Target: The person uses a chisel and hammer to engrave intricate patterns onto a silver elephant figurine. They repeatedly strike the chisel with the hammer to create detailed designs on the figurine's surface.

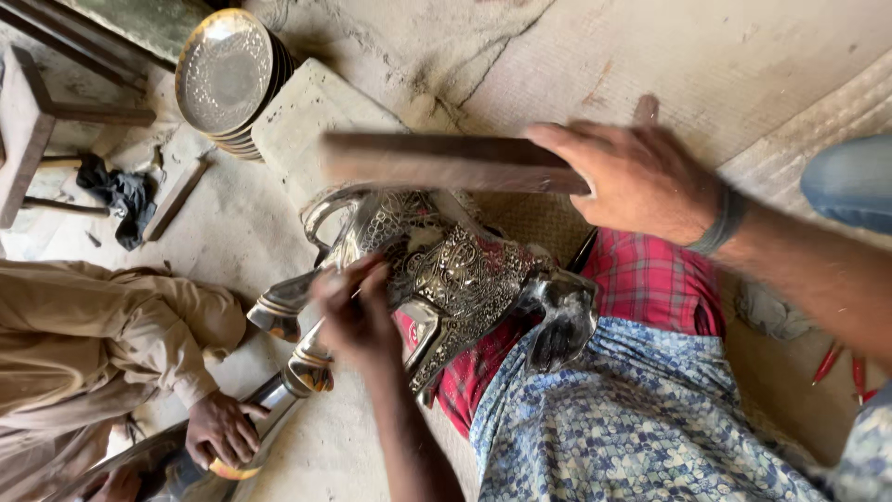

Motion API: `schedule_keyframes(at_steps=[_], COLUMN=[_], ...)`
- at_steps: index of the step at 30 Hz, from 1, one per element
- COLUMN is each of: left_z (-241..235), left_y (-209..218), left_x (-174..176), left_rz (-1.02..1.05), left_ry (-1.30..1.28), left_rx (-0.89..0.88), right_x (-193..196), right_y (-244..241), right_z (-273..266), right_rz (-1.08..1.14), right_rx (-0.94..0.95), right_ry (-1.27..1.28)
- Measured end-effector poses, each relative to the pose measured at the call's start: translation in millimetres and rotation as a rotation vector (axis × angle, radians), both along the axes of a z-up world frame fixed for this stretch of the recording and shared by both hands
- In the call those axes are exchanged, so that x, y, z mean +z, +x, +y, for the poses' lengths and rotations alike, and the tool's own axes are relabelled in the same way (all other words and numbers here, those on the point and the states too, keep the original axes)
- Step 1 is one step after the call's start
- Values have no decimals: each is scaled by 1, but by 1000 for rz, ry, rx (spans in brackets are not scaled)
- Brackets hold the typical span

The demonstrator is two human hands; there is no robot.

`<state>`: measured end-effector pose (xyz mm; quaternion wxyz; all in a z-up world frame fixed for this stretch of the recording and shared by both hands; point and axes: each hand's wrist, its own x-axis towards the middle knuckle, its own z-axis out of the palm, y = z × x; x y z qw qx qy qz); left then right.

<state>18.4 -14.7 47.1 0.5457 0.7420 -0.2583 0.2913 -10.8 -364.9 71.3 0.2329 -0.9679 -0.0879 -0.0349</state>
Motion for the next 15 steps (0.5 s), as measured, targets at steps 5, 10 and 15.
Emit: schedule_keyframes(at_steps=[5, 10, 15], left_z=[80, 87, 107], left_y=[-10, -5, -7], left_x=[40, 35, 8], left_rz=[8, 81, 425], left_ry=[92, 619, 940], left_rx=[347, 646, 738], right_x=[-117, -211, -249], right_y=[-11, -42, -58], right_z=[-5, 10, 24], right_rz=[197, 652, 462], right_rx=[-93, -495, -475], right_ry=[1003, 1331, 1329])
